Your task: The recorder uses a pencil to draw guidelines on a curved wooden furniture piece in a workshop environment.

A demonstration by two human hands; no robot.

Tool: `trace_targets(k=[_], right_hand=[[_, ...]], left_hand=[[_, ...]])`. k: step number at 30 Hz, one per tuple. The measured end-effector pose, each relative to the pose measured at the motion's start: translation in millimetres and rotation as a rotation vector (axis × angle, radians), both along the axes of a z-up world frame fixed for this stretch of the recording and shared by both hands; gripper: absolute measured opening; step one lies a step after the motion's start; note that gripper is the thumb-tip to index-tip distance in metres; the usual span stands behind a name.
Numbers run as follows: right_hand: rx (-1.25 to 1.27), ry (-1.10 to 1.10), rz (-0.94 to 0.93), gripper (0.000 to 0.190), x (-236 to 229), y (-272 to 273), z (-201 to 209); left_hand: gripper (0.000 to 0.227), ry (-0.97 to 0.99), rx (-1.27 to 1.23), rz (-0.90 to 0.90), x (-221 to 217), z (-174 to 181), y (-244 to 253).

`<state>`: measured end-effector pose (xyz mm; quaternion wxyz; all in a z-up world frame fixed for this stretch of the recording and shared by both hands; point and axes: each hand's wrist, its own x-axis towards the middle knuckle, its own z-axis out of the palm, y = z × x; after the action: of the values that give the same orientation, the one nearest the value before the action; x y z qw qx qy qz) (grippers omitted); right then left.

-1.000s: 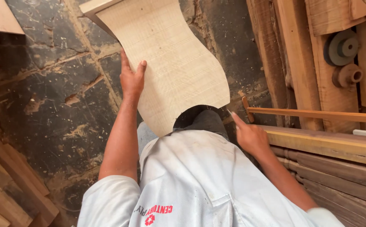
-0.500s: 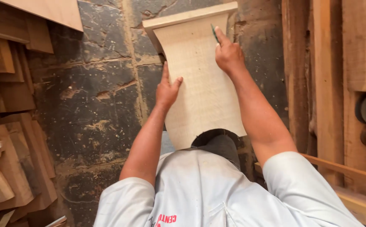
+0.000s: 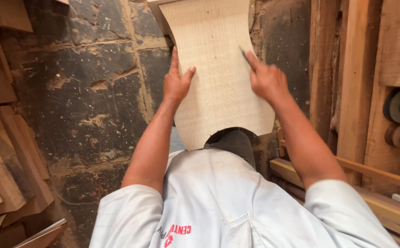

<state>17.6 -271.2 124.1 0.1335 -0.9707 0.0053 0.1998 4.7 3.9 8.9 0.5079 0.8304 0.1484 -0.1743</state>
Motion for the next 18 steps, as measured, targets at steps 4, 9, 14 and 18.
trace_targets(k=[4,9,14,18], right_hand=[[-0.018,0.035,0.041,0.059,-67.3,-25.8,18.5],[-0.058,0.044,0.029,0.061,-131.6,-52.7,13.2],[-0.033,0.079,-0.162,0.066,-219.9,-41.5,16.6],[-0.099,0.317,-0.371,0.057,-259.5,-21.1,48.8]], left_hand=[[0.091,-0.106,0.025,-0.016,-1.2,-12.1,1.7],[0.091,-0.066,-0.049,0.002,-1.7,-6.0,-2.3],[0.091,-0.096,-0.021,-0.035,-5.4,-17.6,0.2],[0.093,-0.088,-0.004,-0.044,-3.2,-23.7,3.8]])
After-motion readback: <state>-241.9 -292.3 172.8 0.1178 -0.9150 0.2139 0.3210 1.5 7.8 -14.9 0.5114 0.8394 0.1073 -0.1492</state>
